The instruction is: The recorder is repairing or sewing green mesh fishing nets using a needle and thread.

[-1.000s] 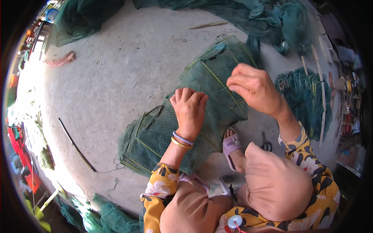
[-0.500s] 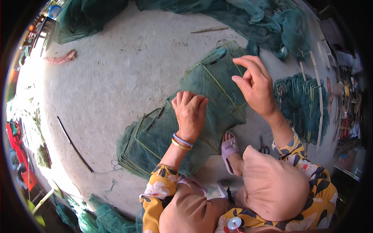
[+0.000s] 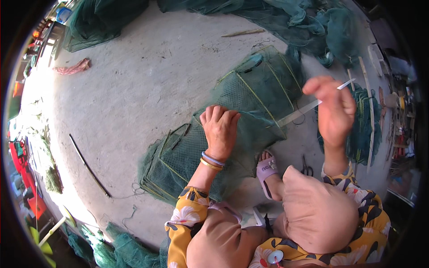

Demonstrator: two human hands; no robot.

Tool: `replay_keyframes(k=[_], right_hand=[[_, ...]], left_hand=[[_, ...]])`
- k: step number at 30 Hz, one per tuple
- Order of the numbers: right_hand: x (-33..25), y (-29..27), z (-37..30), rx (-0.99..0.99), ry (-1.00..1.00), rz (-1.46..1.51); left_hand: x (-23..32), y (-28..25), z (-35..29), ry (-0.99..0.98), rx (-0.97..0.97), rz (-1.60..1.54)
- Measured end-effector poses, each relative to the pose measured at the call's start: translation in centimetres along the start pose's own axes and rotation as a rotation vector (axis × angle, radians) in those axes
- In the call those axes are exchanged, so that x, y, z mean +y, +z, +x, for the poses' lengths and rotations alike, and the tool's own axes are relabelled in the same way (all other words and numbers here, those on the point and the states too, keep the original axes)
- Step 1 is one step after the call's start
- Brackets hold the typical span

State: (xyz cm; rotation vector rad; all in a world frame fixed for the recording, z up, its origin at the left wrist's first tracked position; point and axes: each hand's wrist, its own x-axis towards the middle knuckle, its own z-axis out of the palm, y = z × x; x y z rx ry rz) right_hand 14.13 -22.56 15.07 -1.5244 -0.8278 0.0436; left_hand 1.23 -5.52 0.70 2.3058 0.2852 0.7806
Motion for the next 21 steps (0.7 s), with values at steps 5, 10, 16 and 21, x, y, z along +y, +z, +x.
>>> replay_keyframes(k=[5, 10, 16, 21], right_hand=[[-3.2, -6.3, -5.7, -0.257, 0.844, 0.921], [-2.0, -8.1, -12.9, -0.262, 1.179, 0.072], [-3.9, -12.2, -19.9, -0.416, 1.367, -0.267], [-4.6, -12.8, -21.6, -0.251, 1.526, -0.283]], left_hand=[[-0.3, 0.1, -0.4, -0.003, 0.001, 0.007], [-0.6, -0.5, -0.9, 0.023, -0.005, 0.045], [-0.2, 0.1, -0.7, 0.062, -0.017, 0.047], [1.7, 0.0, -0.6, 0.178, -0.102, 0.133]])
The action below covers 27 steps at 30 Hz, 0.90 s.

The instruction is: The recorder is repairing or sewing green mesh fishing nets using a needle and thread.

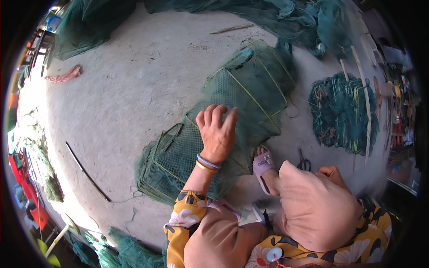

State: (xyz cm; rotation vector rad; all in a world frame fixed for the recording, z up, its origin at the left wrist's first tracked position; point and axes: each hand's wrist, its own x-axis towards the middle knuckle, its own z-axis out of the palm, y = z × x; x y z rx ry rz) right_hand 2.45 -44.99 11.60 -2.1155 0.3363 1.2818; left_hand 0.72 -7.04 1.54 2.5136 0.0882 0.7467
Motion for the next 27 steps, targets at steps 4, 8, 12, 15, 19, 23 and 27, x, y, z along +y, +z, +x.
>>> replay_keyframes(k=[4, 8, 12, 15, 19, 23, 27], right_hand=[[-0.3, 0.5, 0.1, -0.042, -0.019, 0.046], [-4.8, 0.9, 0.9, -0.011, -0.29, 0.155], [-7.3, 2.2, 3.9, -0.125, -0.376, 0.055], [-3.3, 1.4, 1.3, -0.039, -0.148, -0.092], [-2.1, 3.3, -0.1, -0.168, -0.063, 0.057], [-2.4, 3.3, 0.1, -0.303, 0.027, 0.226], [-6.9, 3.8, 5.0, -0.003, -0.466, -0.01]], left_hand=[[1.2, -0.5, -0.2, 0.174, -0.132, -0.002], [1.7, -0.7, -0.8, 0.189, -0.171, -0.097], [2.0, -1.0, -1.9, 0.078, -0.287, -0.18], [3.5, 0.4, -2.0, -0.208, -0.279, -0.393], [3.1, 0.9, -2.2, -0.918, -0.278, -1.021], [3.3, 0.4, 0.3, -1.296, -0.114, -1.656], [3.2, -1.8, -0.9, -1.364, 0.039, -1.762]])
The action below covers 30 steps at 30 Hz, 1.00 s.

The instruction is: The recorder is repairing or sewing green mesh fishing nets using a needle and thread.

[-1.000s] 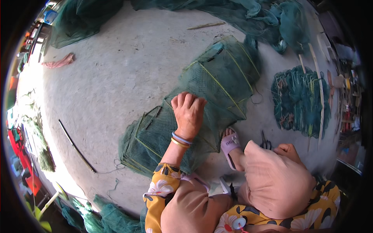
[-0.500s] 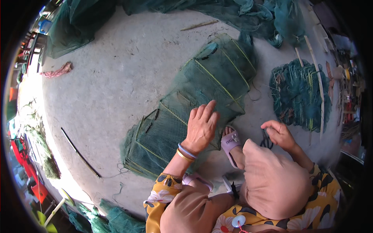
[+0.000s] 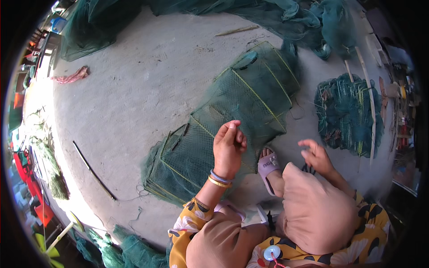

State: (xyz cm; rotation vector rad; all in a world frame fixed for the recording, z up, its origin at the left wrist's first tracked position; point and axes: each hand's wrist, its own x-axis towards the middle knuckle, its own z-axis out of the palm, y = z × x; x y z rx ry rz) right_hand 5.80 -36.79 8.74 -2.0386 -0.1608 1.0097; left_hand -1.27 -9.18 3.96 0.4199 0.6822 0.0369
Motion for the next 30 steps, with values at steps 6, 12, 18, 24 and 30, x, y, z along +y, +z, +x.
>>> replay_keyframes(k=[6, 12, 18, 24, 30], right_hand=[[-7.1, 7.6, 11.3, -0.336, -0.133, 0.339], [-8.4, 11.6, 13.9, -0.324, -0.08, 0.609], [-8.6, 11.7, 15.2, -0.266, -0.116, 0.756], [-3.8, 6.6, 9.4, -0.216, -0.139, 1.028], [7.8, 4.8, 3.1, 0.043, 0.055, 1.311]], left_hand=[[-1.5, -0.6, -1.7, 0.174, 0.077, 0.544], [-0.9, -0.8, -2.2, 0.632, 0.064, 1.151], [-0.1, -0.4, -1.6, 0.501, 0.067, 0.978], [1.9, 0.0, -1.5, 0.265, 0.121, 0.836], [3.1, 2.2, -0.7, 0.038, -0.045, 0.849]])
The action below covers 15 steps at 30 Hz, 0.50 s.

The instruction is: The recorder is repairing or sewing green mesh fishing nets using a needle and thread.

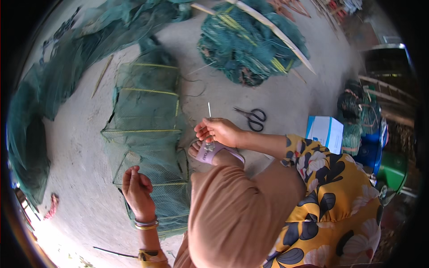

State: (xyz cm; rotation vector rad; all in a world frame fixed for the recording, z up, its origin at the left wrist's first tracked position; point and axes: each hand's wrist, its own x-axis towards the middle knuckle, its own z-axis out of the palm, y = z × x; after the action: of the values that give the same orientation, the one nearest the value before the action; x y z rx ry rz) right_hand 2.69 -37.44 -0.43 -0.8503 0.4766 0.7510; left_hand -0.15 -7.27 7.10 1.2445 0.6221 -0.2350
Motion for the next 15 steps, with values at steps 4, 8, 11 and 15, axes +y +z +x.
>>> replay_keyframes(k=[4, 8, 11, 15], right_hand=[[1.2, -4.7, 0.3, 0.137, 0.18, -0.124], [1.5, -11.9, -1.8, 0.025, 0.092, -0.514], [2.9, -21.5, -2.9, 0.484, -0.204, -1.45], [3.4, -26.1, -3.9, 0.639, -0.164, -1.901]], left_hand=[[1.0, 1.6, 0.9, -0.087, 0.05, 0.087], [0.5, 1.7, 1.6, -0.123, 0.109, 0.219], [0.1, 2.0, 1.8, -0.114, 0.179, 0.268], [-0.4, 2.1, 1.4, -0.101, 0.27, 0.211]])
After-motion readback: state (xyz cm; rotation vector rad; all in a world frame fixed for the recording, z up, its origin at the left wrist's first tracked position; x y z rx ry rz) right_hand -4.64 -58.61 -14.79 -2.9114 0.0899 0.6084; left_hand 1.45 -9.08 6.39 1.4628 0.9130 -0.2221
